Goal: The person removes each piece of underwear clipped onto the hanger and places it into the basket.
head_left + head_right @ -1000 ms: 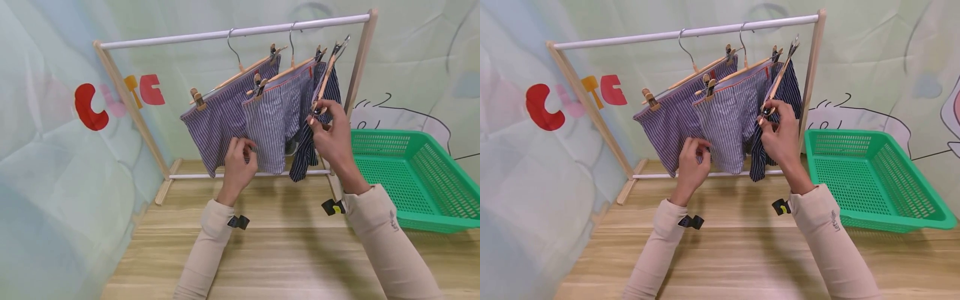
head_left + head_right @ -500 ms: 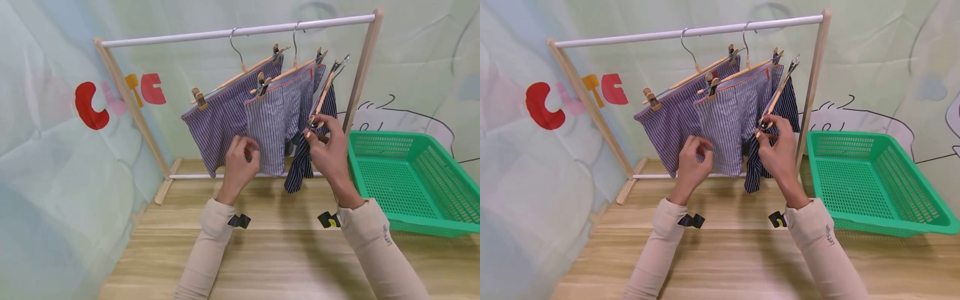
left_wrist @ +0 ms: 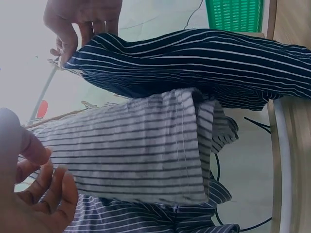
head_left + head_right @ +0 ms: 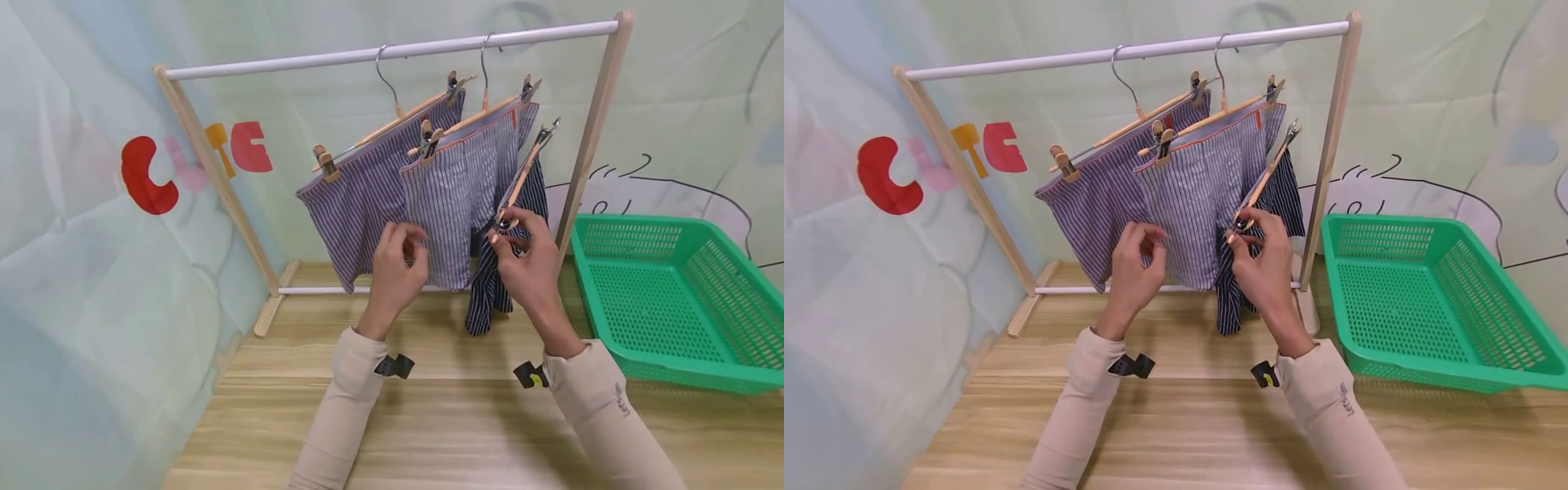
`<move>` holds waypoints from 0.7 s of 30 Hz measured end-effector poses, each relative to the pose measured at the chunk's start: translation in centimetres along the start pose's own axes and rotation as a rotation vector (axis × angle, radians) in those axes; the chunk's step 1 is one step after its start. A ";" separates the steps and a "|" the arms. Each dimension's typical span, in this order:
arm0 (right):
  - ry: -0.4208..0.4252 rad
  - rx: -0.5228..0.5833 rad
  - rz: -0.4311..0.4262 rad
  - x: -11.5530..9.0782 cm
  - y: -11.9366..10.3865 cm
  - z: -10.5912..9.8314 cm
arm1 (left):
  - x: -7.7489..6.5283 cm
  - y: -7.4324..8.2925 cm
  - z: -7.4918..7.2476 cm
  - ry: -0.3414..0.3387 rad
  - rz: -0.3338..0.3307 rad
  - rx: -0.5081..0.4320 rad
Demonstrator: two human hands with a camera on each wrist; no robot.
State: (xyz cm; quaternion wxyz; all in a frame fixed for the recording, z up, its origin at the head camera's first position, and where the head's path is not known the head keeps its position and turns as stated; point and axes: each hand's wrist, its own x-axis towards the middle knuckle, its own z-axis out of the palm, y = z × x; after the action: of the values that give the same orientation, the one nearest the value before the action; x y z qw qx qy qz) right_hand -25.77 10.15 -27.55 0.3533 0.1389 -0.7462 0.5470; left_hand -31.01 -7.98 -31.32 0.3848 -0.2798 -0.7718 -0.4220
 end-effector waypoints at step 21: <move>0.003 -0.034 -0.086 0.2 1.0 0.2 | 0.5 0.9 1.0 -0.067 0.044 -0.080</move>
State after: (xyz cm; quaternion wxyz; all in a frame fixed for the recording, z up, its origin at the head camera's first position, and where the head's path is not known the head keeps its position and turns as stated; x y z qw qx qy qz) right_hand -26.59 10.35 -28.21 0.3798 0.1642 -0.7481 0.5187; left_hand -30.98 -6.61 -30.85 0.3562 -0.3259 -0.7604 -0.4343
